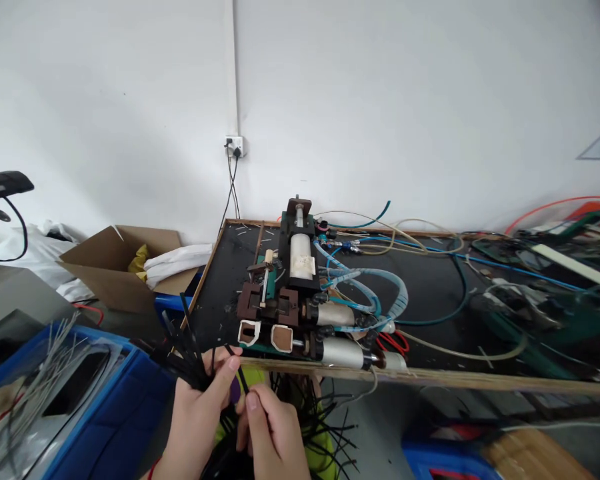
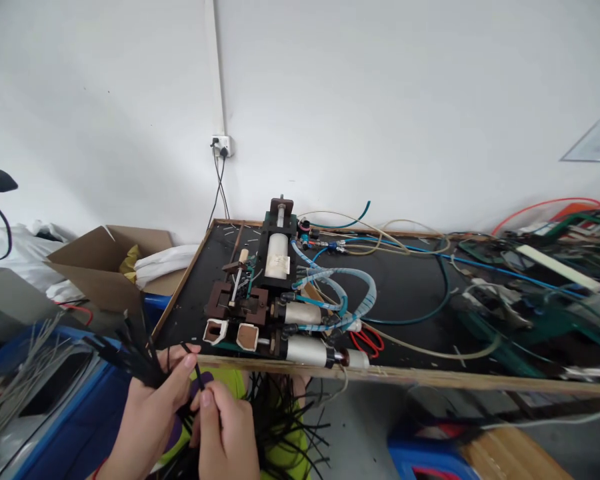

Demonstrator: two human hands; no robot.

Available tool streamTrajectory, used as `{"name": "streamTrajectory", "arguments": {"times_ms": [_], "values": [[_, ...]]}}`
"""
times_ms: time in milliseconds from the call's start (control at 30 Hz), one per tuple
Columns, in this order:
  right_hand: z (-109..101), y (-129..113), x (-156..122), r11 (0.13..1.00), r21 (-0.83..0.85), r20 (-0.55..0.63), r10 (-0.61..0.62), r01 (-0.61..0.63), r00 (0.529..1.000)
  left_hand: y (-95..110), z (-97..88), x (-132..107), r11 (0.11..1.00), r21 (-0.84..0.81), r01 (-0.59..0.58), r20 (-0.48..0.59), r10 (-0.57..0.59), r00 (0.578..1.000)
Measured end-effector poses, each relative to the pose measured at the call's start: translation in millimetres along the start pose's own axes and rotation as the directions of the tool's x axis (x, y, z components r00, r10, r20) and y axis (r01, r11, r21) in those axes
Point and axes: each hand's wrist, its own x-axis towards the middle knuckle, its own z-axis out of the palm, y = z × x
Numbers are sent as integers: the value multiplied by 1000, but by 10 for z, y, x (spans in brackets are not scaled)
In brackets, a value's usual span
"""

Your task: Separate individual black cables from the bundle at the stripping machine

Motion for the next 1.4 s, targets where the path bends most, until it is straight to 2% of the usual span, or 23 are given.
{"name": "streamTrajectory", "arguments": {"times_ms": [100,200,300,467,633,800,967,1100,1267,1333,1400], "values": [[-15,105,43,972,223,-18,77,-71,997,46,50,24,993,-107,41,23,-39,999],[53,142,150,823,561,-60,143,-85,988,102,81,41,969,-243,53,49,-43,998],[136,137,276,682,722,-15,181,-115,983,139,61,59,958,-279,65,55,-51,997],[186,153,394,571,804,63,198,-168,978,185,-2,76,951,-289,115,44,-106,993],[171,166,406,543,812,107,224,-215,969,223,5,80,939,-326,109,12,-112,994],[167,148,400,534,813,127,231,-235,965,215,9,85,940,-322,115,26,-113,993],[171,109,390,558,794,122,244,-242,962,160,-16,67,958,-283,54,43,-44,998],[165,95,382,678,709,57,221,-195,974,137,-34,31,969,-238,66,44,-57,997],[97,141,285,905,417,-132,158,-90,979,139,-34,-24,975,-209,78,67,-65,996],[-30,150,153,955,271,-126,159,-121,979,128,-32,-50,973,-216,80,106,-58,993],[-276,124,-42,977,125,-116,189,-174,975,106,-32,-77,972,-219,85,152,-52,987]]}}
